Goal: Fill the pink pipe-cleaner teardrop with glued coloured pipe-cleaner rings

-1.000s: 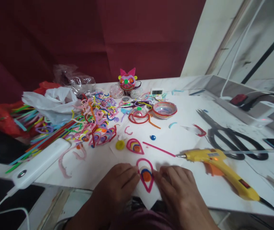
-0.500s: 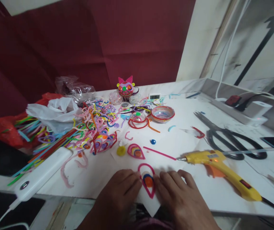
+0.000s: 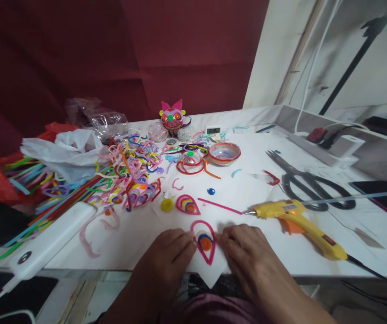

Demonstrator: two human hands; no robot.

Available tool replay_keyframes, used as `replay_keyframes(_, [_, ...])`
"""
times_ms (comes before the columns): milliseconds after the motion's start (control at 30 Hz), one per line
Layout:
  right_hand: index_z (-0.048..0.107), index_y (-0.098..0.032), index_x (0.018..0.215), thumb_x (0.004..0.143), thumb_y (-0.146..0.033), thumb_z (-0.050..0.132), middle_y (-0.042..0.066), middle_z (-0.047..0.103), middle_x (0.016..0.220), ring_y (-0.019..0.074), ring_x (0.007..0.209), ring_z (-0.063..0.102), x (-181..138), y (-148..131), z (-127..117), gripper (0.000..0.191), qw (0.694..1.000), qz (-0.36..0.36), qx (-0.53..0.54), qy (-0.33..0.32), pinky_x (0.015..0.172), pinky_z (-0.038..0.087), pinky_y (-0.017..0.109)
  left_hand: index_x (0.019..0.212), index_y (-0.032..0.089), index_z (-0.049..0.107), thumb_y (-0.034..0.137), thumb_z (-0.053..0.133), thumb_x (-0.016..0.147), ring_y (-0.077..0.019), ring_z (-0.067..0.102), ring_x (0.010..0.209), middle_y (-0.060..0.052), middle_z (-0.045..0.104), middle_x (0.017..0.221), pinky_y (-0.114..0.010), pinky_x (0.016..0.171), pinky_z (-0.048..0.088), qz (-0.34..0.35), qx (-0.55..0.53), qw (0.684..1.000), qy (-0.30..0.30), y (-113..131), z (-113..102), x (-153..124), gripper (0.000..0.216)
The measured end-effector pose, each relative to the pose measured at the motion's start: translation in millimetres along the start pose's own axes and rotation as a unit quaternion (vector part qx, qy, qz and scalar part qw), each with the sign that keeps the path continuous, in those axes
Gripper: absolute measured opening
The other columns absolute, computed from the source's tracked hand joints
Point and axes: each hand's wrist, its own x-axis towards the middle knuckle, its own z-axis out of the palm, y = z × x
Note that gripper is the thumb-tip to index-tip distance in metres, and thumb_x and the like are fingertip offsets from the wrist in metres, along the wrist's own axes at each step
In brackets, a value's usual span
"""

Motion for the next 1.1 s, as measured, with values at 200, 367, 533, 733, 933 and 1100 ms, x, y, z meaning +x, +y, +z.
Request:
replay_keyframes(200, [0.06, -0.016, 0.113, 0.095, -0.012, 0.046, 0.007, 0.058, 0.092, 0.0203, 0.082, 0.05, 2.9, -1.3, -0.4, 0.023, 1.0, 0.014, 0.02, -0.017, 0.07, 0.04, 0.034, 0.11, 0.008, 0.066, 0.007, 0.038, 0.096, -0.022, 0.063, 0.101, -0.013, 0.072, 0.104, -0.038, 0.088, 0.058, -0.001, 0.008, 1.0, -0.002, 0.3, -0.8, 1.7, 0.032])
replay_keyframes(367, [0.062, -0.017, 0.099, 0.093, -0.01, 0.05, 0.004, 0.056, 0.085, 0.0185, 0.077, 0.051, 14.9, 2.0, -7.1, 0.014, 0.998, 0.019, 0.019, -0.063, 0.067, 0.042, 0.03, 0.11, 0.008, 0.067, 0.005, 0.04, 0.094, -0.0226, 0.063, 0.102, -0.013, 0.072, 0.105, -0.038, 0.09, 0.057, -0.003, 0.009, 1.0, 0.002, -0.1, -0.3, 0.9, 0.031])
replay_keyframes(533, [0.062, -0.019, 0.089, 0.091, -0.01, 0.057, 0.001, 0.056, 0.08, 0.0148, 0.071, 0.053, 32.8, 9.0, -9.2, 0.011, 0.994, -0.006, -0.013, -0.112, 0.059, 0.039, 0.025, 0.108, 0.008, 0.067, 0.009, 0.039, 0.096, -0.0222, 0.062, 0.104, -0.014, 0.072, 0.104, -0.038, 0.09, 0.056, 0.003, 0.012, 1.0, 0.0, -0.2, -0.6, 0.9, 0.031])
replay_keyframes(733, [0.06, -0.018, 0.087, 0.092, -0.011, 0.057, 0.002, 0.058, 0.082, 0.016, 0.071, 0.054, 42.2, 13.5, -9.3, 0.01, 0.986, -0.072, -0.068, -0.135, 0.063, 0.04, 0.028, 0.108, 0.006, 0.068, 0.009, 0.043, 0.096, -0.0233, 0.06, 0.106, -0.015, 0.071, 0.106, -0.038, 0.093, 0.055, 0.003, 0.001, 1.0, 0.0, -1.9, 2.4, -2.1, 0.028])
replay_keyframes(933, [0.06, -0.017, 0.092, 0.089, -0.005, 0.054, 0.004, 0.061, 0.086, 0.0175, 0.075, 0.056, 43.9, 13.7, -11.0, 0.013, 0.981, -0.103, -0.087, -0.141, 0.07, 0.045, 0.031, 0.107, 0.007, 0.068, 0.008, 0.041, 0.096, -0.0227, 0.062, 0.104, -0.014, 0.071, 0.104, -0.039, 0.089, 0.057, 0.008, 0.008, 1.0, 0.011, -2.7, 3.0, -1.2, 0.029])
replay_keyframes(1100, [0.059, -0.018, 0.089, 0.091, -0.008, 0.055, 0.003, 0.059, 0.085, 0.0157, 0.073, 0.054, 41.2, 13.7, -11.6, 0.011, 0.985, -0.083, -0.065, -0.139, 0.065, 0.044, 0.027, 0.108, 0.007, 0.068, 0.007, 0.039, 0.096, -0.0232, 0.062, 0.105, -0.014, 0.071, 0.107, -0.039, 0.09, 0.057, 0.007, 0.002, 1.0, -0.002, -1.9, 1.4, -0.4, 0.032])
